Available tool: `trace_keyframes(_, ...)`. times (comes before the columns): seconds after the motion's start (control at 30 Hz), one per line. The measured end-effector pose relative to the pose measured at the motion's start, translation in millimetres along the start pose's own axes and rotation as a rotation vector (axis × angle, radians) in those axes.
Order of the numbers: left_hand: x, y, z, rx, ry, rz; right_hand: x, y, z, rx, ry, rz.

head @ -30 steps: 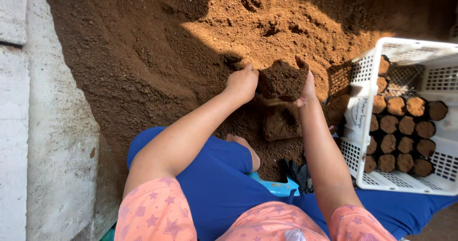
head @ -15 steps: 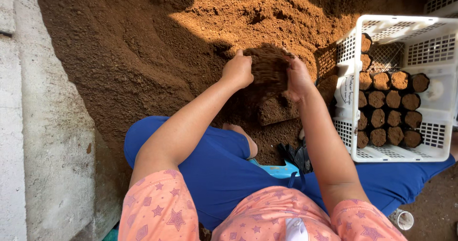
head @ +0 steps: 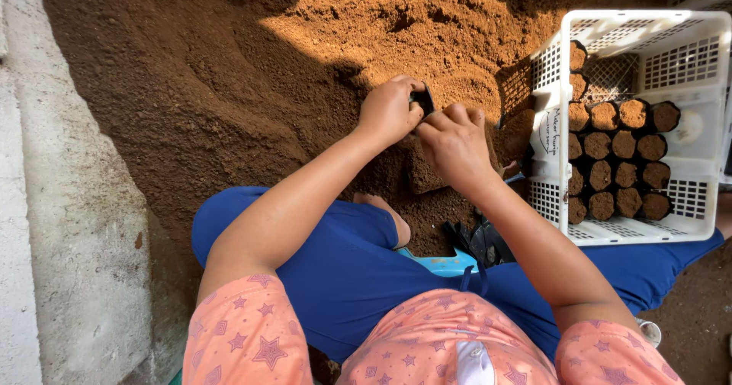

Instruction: The person scoops soil from a large pile and fills small black plastic nursery pots by hand. The filled pots are placed into a white plastic crate. The person repeats this process for multiple pots.

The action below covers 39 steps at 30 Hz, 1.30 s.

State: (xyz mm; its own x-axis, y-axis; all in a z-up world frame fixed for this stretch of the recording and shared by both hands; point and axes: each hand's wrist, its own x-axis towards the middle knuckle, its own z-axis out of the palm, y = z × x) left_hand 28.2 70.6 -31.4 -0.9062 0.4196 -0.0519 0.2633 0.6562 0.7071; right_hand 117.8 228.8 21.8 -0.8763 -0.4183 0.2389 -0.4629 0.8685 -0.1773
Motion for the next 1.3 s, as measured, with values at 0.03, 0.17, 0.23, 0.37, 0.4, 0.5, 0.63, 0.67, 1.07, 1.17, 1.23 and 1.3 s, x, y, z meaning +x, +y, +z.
trace_keyframes(0.03, -8, 3, 1, 0.019, 0.044, -0.023, -4, -3, 0, 0.008, 0.023, -0.041)
trace_keyframes(0.17, -17, 0, -3, 0.126, -0.023, -0.026, -4, 4, 5, -0.002, -0.081, -0.014)
trace_keyframes(0.23, -24, -12, -1, 0.102, -0.099, -0.060, -10, 11, 21, 0.082, -0.116, 0.001)
trace_keyframes(0.37, -35, -33, 0, 0.212, -0.130, 0.059, 2, 46, 91, 0.703, -0.098, 0.531)
trace_keyframes(0.4, -38, -34, -2, 0.258, -0.131, 0.089, 11, 57, 114, 0.633, -0.036, 0.528)
trace_keyframes(0.5, -45, -22, -12, 0.307, -0.178, 0.079, 38, 63, 190, 0.385, -0.466, 0.593)
trace_keyframes(0.63, -46, 6, -23, 0.244, -0.266, 0.091, 53, 72, 231, 0.375, -0.608, 0.600)
trace_keyframes(0.67, -49, 12, -23, 0.159, -0.253, 0.136, 50, 77, 227, 0.552, -0.623, 0.719)
trace_keyframes(1.07, -47, 19, 71, -0.196, -0.408, 0.043, -52, 101, 88, 2.183, 0.382, 0.923)
trace_keyframes(1.17, -52, 4, 76, -0.145, -0.296, 0.182, -58, 79, 77, 2.110, 0.332, 0.738)
trace_keyframes(1.23, -50, -1, 73, -0.187, -0.364, 0.019, -59, 68, 63, 1.799, 0.247, 0.571)
trace_keyframes(1.3, -51, 0, 73, -0.178, -0.305, 0.146, -67, 61, 47, 1.358, 0.151, 0.446)
